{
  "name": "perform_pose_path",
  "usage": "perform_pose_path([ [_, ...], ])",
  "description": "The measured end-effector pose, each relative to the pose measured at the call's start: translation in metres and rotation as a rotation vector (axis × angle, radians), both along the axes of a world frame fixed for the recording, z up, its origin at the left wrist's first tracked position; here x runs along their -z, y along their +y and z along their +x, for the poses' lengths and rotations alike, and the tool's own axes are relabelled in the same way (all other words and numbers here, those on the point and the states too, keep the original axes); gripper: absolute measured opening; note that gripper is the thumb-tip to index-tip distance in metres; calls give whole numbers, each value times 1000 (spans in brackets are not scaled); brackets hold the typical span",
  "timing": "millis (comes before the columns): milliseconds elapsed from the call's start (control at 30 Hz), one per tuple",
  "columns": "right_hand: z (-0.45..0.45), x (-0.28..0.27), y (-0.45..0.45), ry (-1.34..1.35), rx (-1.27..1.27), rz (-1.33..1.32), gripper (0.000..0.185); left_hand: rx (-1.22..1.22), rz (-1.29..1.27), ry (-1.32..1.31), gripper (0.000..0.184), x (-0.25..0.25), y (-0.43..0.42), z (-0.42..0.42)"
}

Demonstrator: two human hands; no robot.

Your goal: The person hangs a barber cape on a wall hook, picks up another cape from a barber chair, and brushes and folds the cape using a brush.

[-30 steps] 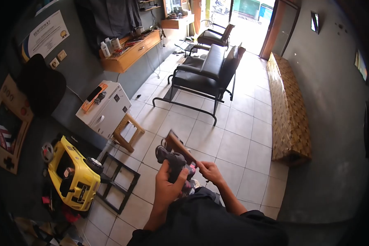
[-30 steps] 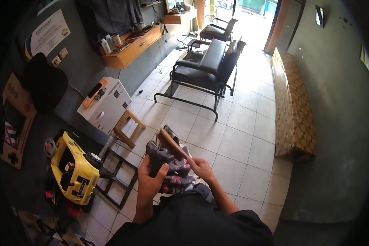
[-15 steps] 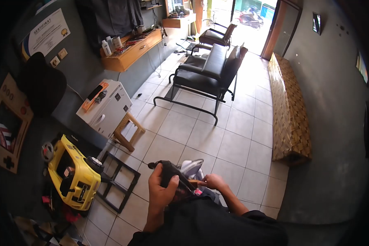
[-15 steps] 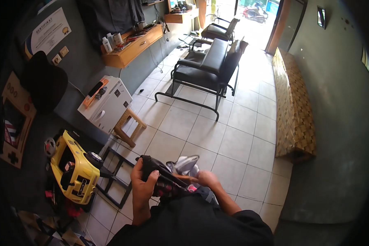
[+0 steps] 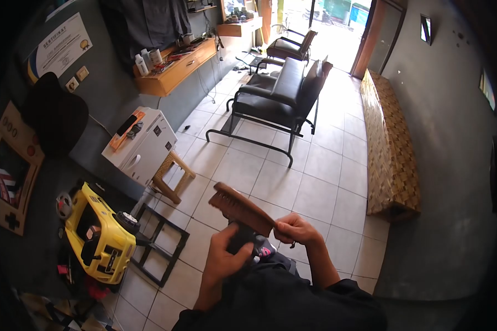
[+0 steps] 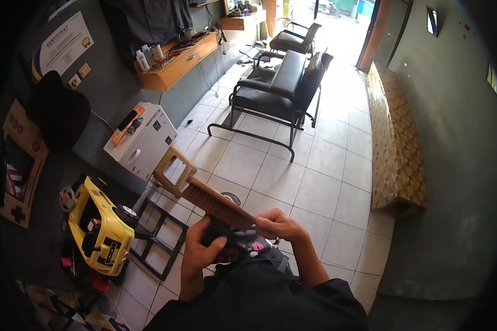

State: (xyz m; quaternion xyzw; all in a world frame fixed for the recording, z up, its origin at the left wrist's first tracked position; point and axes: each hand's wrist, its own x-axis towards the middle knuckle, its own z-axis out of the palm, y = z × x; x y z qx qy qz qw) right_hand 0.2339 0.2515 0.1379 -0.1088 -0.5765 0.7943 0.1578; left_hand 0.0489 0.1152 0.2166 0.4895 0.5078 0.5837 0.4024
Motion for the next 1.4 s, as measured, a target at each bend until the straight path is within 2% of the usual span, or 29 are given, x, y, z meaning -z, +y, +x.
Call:
perform_pose_path([
  [33,0,1,1,-83,-66,-68,42,4,46,32,16,0,0,-1],
  [133,2,35,1,-395,-137,24,39,-160,66,-149,18,-1,-8,1],
  [167,2,47,-1,-494,-174,52,35,-99,41,-203,22,2,-12,-7],
  [200,0,44,-3,-638,-224,144,35,-119,85,-255,24,4,-15,-8],
  [267,3,94,-9,-877,-276,348,40,-154,170,-366,27,8,-17,-7],
  [333,5,137,-16,-1057,-358,560,46,-72,185,-412,34,3,-21,-8],
  [367,6,162,-20,-1096,-354,746,43,-57,203,-419,35,0,-21,-7],
  [467,6,163,-24,-1229,-51,733,42,-30,182,-386,36,-1,-21,-6],
  [500,8,163,-20,-1167,76,656,43,-52,165,-371,36,0,-20,-3],
  [533,6,136,-17,-1113,195,611,41,-73,147,-357,35,1,-19,0],
  [600,11,125,-4,-786,436,621,33,-10,133,-318,34,-3,-13,-1],
  [667,6,75,0,-477,504,345,31,26,135,-291,32,-3,-11,-2],
  [700,3,47,0,-348,463,100,33,30,145,-282,31,-1,-10,-2],
  [833,10,24,-3,42,168,-293,41,73,191,-266,29,3,-5,-2],
  [867,8,22,-9,131,112,-384,44,68,179,-275,28,1,-5,-1],
  [900,6,24,-13,162,35,-311,45,61,167,-284,26,-3,-5,2],
  [933,6,27,-17,79,-3,-323,42,54,155,-293,25,-6,-5,3],
  [1000,0,43,-15,-83,-148,-157,42,30,189,-253,24,-2,-5,0],
  [1033,0,52,-14,-224,-156,-151,43,15,207,-232,23,0,-6,-1],
  [1100,2,72,-16,-470,-124,58,41,-94,223,-318,21,5,-8,3],
  [1167,10,122,-14,-789,-129,348,44,-105,224,-420,22,5,-9,3],
  [1200,16,150,-13,-894,-151,527,44,-186,224,-478,22,3,-11,9],
  [1267,23,177,-27,-1272,-162,853,40,-352,230,-591,23,0,-16,22],
  [1367,39,206,-30,-1248,-72,822,40,-216,252,-530,31,9,-19,11],
  [1400,38,203,-28,-1169,28,695,40,-158,255,-509,33,9,-19,8],
])
